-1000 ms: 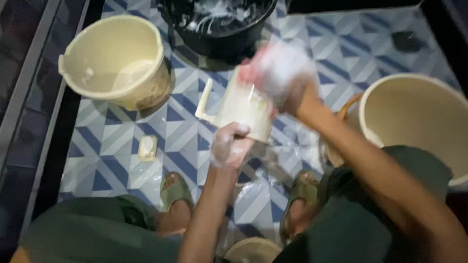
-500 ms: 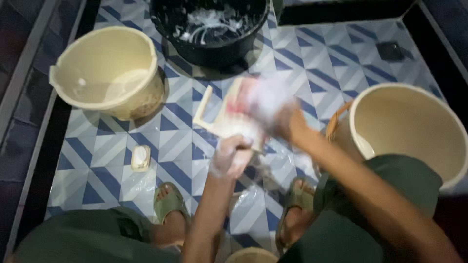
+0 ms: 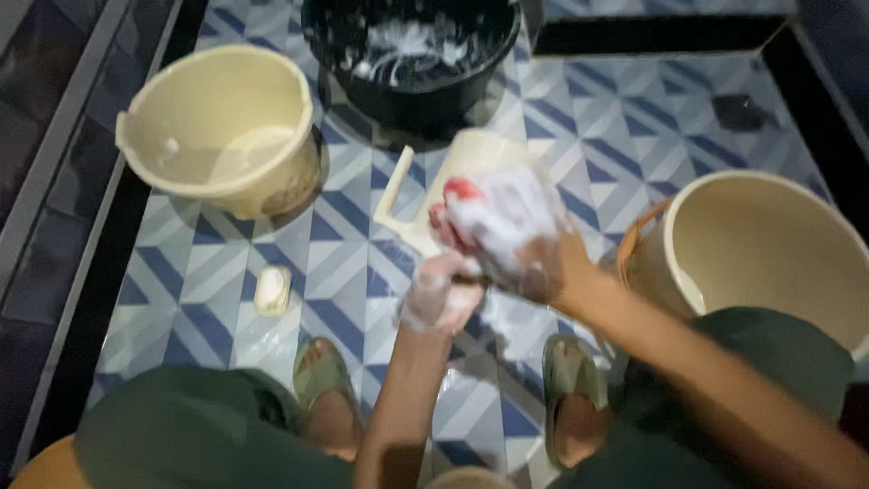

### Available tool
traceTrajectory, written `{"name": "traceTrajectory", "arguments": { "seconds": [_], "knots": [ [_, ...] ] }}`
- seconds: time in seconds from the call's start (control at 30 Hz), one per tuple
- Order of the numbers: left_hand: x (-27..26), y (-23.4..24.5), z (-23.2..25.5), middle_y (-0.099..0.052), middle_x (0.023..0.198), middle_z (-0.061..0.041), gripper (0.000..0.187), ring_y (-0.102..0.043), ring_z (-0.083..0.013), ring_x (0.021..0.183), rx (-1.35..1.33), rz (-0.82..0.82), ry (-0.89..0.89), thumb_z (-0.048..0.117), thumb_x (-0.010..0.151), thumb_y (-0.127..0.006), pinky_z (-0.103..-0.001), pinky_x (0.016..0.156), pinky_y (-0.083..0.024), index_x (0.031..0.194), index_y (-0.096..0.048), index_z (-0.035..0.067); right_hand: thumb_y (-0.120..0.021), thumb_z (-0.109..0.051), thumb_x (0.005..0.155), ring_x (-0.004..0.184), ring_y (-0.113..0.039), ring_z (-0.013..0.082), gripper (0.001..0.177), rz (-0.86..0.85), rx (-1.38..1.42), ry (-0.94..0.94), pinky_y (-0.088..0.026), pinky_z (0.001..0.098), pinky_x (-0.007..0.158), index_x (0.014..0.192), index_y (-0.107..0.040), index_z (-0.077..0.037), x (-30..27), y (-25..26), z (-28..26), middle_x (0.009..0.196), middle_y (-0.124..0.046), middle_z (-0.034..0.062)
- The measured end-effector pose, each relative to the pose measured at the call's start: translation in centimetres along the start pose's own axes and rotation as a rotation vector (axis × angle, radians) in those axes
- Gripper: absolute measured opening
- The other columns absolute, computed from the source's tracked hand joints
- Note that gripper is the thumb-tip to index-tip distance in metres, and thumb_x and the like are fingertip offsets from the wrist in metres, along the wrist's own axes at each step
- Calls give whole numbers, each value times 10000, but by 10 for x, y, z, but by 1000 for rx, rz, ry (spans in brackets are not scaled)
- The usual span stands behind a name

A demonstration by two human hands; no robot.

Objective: The person scrubs a small beige pitcher with a soapy red sponge, cleaning the exterior, handle, and interior. They rinse the pitcher in a bucket of water and place it aside.

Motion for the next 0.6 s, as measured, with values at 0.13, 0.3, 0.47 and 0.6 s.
{"name": "traceTrajectory", "arguments": {
  "seconds": [0.13,0.3,0.47,0.6],
  "knots": [
    [-26,-25,-22,-671,998,-110,344,-654,-192,858,34,-174,-9,-57,828,-526,-333,762,-554,1159,-611,-15,-762,-308,912,1073,-649,318,384,49,-65,36,-549,446,932,1163,-630,-49,-15,24,-4,1185,-665,142],
    [-34,-48,-20,-648,1075,-124,365,-638,-180,906,49,-320,-4,-91,877,-537,-312,763,-538,1237,-564,-45,-756,-280,964,1083,-672,288,360,87,103,6,-576,421,950,1195,-626,-37,-25,28,23,1202,-661,137],
    [-33,-67,-20,-624,1181,-154,440,-617,-174,966,165,-405,-61,-117,905,-540,-289,759,-522,1343,-505,-90,-747,-220,836,1222,-643,372,451,97,-137,313,-563,470,1042,1234,-640,-37,-65,23,-23,1297,-646,204],
    [-28,-58,-27,-595,1205,-167,585,-633,-257,1117,98,-181,63,-80,733,-492,-369,983,-567,1317,-482,-46,-727,-236,872,1191,-625,379,379,91,-98,356,-560,476,1002,1210,-668,-75,-60,34,-27,1250,-637,192]
  ]
}}
Point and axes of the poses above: each hand's wrist, its own x-axis towards the middle knuckle, its own y-axis out of the back of the hand, z = x × y, the point moved 10 cm from there along x, towards the middle knuckle
